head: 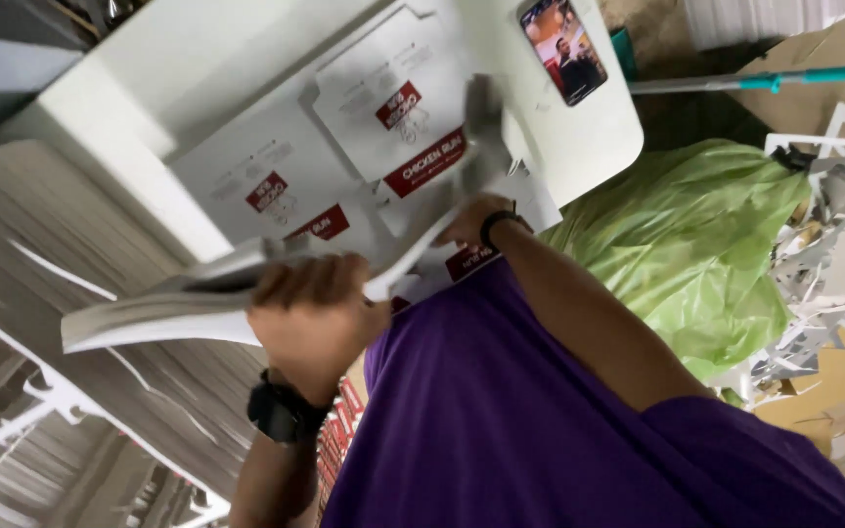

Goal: Stripping waste material from die-cut cardboard sheets and folding them into boxes for packaging.

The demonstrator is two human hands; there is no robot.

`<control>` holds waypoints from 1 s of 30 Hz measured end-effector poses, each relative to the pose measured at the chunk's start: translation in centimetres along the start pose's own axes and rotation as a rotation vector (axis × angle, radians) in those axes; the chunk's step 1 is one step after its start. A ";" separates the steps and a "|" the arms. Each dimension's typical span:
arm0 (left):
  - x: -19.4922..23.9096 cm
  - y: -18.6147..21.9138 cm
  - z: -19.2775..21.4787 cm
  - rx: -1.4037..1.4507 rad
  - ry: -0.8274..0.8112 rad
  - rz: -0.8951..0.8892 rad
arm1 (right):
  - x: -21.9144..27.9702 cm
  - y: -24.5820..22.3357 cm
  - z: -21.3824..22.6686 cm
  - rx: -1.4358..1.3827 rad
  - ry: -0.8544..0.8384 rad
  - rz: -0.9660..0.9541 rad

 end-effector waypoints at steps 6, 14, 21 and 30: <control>0.9 1.5 0.1 -0.052 0.020 0.002 | -6.4 2.3 -3.2 0.099 -0.054 0.056; -0.9 -9.9 -9.1 -0.272 -0.048 0.194 | 2.9 -0.4 2.2 -0.153 0.151 0.009; 0.2 -13.2 -13.8 0.087 -0.144 0.473 | 7.9 -2.0 4.3 -0.212 0.131 0.033; 6.6 2.9 -25.5 0.345 -0.285 0.671 | 0.8 14.5 10.2 -0.562 1.115 0.117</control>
Point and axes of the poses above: each hand's wrist, its own x-axis away from the middle knuckle, its own z-axis out of the back of the hand, y = z × x, the point moved 9 cm from there along -x, towards the middle knuckle, and after that the axes turned 10 degrees about x, right-handed, at the moved point
